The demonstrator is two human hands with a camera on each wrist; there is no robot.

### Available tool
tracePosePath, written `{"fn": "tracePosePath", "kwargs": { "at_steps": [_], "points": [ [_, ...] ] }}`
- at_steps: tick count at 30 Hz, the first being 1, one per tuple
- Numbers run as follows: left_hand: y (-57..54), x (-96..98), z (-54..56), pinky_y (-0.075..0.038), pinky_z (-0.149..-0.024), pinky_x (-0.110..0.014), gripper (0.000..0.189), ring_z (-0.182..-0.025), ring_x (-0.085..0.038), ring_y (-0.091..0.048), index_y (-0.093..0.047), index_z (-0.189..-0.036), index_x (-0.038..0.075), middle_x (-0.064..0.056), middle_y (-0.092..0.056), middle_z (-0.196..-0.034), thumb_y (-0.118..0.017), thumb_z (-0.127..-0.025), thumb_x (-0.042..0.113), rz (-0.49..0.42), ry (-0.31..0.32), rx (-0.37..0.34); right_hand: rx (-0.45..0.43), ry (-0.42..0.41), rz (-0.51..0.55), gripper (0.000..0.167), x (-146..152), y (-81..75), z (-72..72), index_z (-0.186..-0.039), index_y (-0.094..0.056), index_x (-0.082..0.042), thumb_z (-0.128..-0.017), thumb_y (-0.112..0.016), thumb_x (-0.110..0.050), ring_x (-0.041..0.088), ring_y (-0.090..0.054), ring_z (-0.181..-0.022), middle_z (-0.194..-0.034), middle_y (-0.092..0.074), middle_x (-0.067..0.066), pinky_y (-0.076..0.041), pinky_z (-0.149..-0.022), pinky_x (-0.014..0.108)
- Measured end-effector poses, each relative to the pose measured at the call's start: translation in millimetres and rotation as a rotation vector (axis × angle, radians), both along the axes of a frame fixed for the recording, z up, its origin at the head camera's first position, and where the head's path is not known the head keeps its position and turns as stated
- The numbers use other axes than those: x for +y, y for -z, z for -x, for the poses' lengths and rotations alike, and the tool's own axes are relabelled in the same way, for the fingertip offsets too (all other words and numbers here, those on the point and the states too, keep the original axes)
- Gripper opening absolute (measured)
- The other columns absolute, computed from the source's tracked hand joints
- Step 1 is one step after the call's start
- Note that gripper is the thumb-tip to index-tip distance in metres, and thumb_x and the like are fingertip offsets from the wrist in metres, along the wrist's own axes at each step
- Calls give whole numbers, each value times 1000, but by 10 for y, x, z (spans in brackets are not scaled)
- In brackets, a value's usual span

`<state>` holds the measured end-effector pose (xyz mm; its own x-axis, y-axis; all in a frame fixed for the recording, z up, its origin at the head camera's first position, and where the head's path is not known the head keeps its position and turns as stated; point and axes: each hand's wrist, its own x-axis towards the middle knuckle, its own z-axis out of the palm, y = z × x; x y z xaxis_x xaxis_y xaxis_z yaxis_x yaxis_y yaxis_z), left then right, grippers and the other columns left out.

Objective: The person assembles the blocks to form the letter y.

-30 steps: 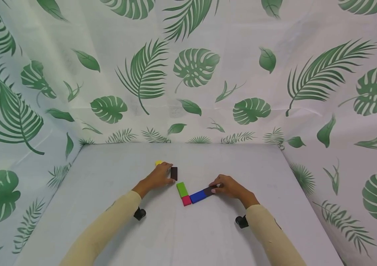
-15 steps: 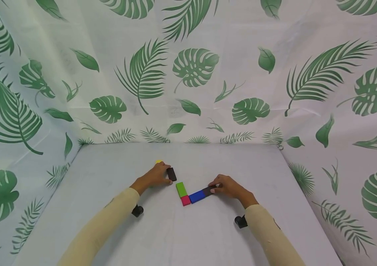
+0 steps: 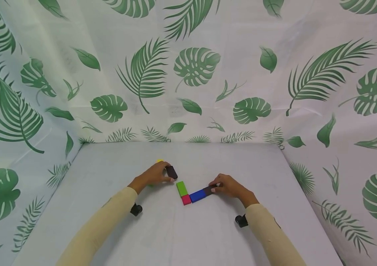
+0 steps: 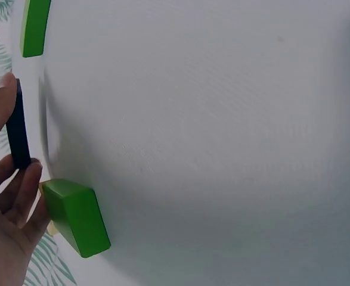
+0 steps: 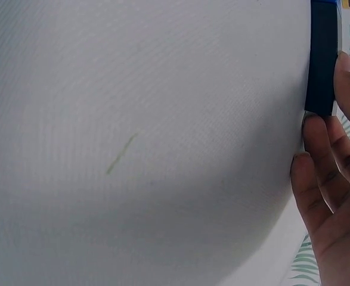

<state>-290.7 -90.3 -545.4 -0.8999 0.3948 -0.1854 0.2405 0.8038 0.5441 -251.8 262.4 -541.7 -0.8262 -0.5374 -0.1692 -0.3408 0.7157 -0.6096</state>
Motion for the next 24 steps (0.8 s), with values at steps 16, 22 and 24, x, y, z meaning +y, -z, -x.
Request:
{"fn": "tracePosePath", "kwargs": {
  "at_steps": [16, 22, 24],
  "points": [
    [33, -9, -41, -39, -113, -44, 74, -131, -28, -49, -42, -148, 0, -18, -49, -144, -69, -94, 43, -108, -12, 33, -1, 0, -6, 30, 37, 54, 27, -121, -73, -12, -93, -72, -21, 21, -61, -103, -105, -64, 0, -52, -93, 44],
    [27, 21, -39, -49, -97, -40, 71, -108, -22, -55, -47, -145, -1, -16, -56, -128, -76, -90, 33, -197, -38, 62, -8, 9, 13, 29, 39, 60, 33, -120, -74, -12, -93, -73, -21, 19, -59, -102, -105, -64, 1, -51, -90, 41],
    [37, 28, -37, -50, -95, -38, 70, -107, -21, -56, -48, -144, 0, -15, -57, -127, -78, -89, 33, -215, -46, 66, -20, 20, 21, 29, 37, 62, 35, -120, -74, -13, -93, -73, -22, 18, -58, -101, -105, -64, 0, -49, -88, 38]
  ]
}}
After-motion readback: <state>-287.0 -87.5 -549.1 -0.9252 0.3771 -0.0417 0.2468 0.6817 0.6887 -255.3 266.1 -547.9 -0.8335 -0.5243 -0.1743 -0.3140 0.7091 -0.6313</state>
